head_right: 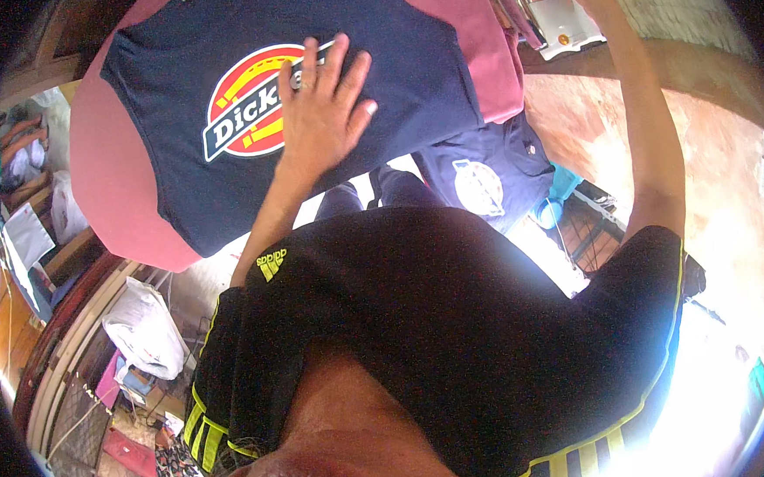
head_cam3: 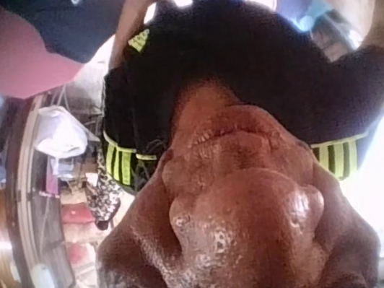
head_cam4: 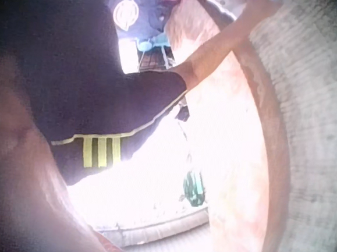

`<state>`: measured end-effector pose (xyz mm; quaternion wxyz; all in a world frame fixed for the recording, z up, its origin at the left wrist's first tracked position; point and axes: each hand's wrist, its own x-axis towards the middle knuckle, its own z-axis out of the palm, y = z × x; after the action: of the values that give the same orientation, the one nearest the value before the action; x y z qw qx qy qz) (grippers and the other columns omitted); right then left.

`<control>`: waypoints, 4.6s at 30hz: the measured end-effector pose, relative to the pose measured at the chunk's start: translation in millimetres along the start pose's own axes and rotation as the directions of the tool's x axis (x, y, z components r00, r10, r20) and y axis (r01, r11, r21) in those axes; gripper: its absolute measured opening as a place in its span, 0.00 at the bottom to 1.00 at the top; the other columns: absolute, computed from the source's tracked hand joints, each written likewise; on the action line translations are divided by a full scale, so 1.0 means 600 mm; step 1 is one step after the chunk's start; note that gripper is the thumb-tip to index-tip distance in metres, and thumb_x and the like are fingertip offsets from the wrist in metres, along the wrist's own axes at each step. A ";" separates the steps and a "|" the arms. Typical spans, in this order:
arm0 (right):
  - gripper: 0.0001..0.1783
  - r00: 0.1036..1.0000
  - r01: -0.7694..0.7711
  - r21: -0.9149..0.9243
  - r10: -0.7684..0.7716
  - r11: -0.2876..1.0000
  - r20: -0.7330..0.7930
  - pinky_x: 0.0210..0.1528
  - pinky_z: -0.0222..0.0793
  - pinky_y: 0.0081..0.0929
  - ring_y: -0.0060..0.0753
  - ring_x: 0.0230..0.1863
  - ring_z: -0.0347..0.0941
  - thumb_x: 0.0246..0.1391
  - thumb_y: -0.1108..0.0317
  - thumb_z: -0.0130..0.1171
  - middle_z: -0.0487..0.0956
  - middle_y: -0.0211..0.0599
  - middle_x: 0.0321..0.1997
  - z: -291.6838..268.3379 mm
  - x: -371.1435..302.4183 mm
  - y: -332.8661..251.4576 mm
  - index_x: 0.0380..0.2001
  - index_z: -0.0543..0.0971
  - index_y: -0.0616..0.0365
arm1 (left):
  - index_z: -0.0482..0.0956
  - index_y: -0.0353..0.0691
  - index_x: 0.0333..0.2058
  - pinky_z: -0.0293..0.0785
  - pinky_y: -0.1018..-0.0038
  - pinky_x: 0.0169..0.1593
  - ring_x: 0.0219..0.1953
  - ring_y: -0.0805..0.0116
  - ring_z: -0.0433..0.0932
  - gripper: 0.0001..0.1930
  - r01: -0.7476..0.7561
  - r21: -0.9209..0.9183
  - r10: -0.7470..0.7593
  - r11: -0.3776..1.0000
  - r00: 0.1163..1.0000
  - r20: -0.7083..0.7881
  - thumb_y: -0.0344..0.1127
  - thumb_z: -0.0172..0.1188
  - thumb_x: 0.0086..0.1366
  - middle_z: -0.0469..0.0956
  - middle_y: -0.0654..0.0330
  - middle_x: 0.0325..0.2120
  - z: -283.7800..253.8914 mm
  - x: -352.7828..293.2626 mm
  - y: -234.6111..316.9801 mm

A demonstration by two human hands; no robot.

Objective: The person irons a dark blue Dickies t-shirt on a pink ironing board, smoothing the fabric and using a white steam iron. They flip the shirt to iron the back, then fold it and place it on a nearby table with other shirts.

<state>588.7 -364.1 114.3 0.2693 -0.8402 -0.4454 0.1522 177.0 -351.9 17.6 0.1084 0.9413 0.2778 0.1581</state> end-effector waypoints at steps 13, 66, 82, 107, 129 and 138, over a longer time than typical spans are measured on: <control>0.31 0.973 -0.059 -0.190 0.014 0.980 -0.231 0.59 0.68 0.47 0.56 0.57 0.74 0.64 0.47 0.54 0.78 0.63 0.52 0.036 0.047 0.012 0.57 0.73 0.65 | 0.73 0.49 0.61 0.61 0.44 0.64 0.65 0.46 0.66 0.29 -0.270 0.241 0.315 0.932 0.933 -0.173 0.58 0.56 0.67 0.66 0.51 0.66 -0.032 0.187 -0.153; 0.13 0.863 -0.106 0.759 0.439 0.642 -0.250 0.25 0.45 0.15 0.08 0.24 0.53 0.64 0.70 0.62 0.71 0.19 0.25 0.068 -0.921 0.043 0.49 0.74 0.55 | 0.78 0.37 0.43 0.70 0.79 0.48 0.39 0.78 0.73 0.08 0.220 -0.701 -0.543 0.678 0.793 -0.277 0.35 0.58 0.74 0.78 0.64 0.37 -0.294 -0.444 -0.095; 0.12 0.572 -0.211 0.769 0.714 0.604 -0.404 0.25 0.60 0.10 0.13 0.26 0.72 0.61 0.66 0.65 0.83 0.30 0.33 -0.018 -1.162 0.354 0.45 0.78 0.57 | 0.83 0.38 0.47 0.66 0.78 0.56 0.47 0.79 0.73 0.10 0.397 -0.727 -0.046 0.561 0.891 0.451 0.28 0.54 0.72 0.80 0.67 0.44 0.037 -0.096 0.109; 0.08 0.394 -0.406 0.781 0.862 0.475 -0.319 0.49 0.67 0.19 0.17 0.41 0.72 0.65 0.67 0.62 0.79 0.26 0.37 0.540 -1.219 0.624 0.42 0.80 0.60 | 0.81 0.40 0.36 0.56 0.81 0.31 0.26 0.84 0.61 0.07 0.367 -0.796 -0.194 0.482 0.930 0.312 0.26 0.54 0.70 0.71 0.74 0.26 0.594 -0.238 0.023; 0.20 0.748 -0.417 -0.036 0.320 0.908 -0.581 0.63 0.66 0.44 0.52 0.63 0.69 0.62 0.63 0.58 0.74 0.43 0.62 0.346 -0.808 0.780 0.57 0.76 0.48 | 0.80 0.48 0.48 0.65 0.48 0.57 0.58 0.56 0.71 0.13 -0.398 -0.332 0.405 0.855 0.913 -0.051 0.31 0.58 0.65 0.74 0.64 0.53 0.688 0.049 0.315; 0.17 0.760 -0.416 -0.095 0.289 0.904 -0.582 0.64 0.62 0.51 0.53 0.62 0.68 0.62 0.57 0.57 0.74 0.39 0.60 0.349 -0.722 0.805 0.53 0.79 0.46 | 0.74 0.38 0.59 0.71 0.65 0.58 0.54 0.57 0.76 0.22 0.109 -0.702 0.106 0.704 0.961 0.255 0.41 0.59 0.70 0.79 0.51 0.50 0.869 0.139 0.214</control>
<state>565.8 -878.7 -331.9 0.2588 -0.9408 -0.1947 -0.0998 492.8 -471.5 -408.0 0.4997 0.8391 0.1784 0.1198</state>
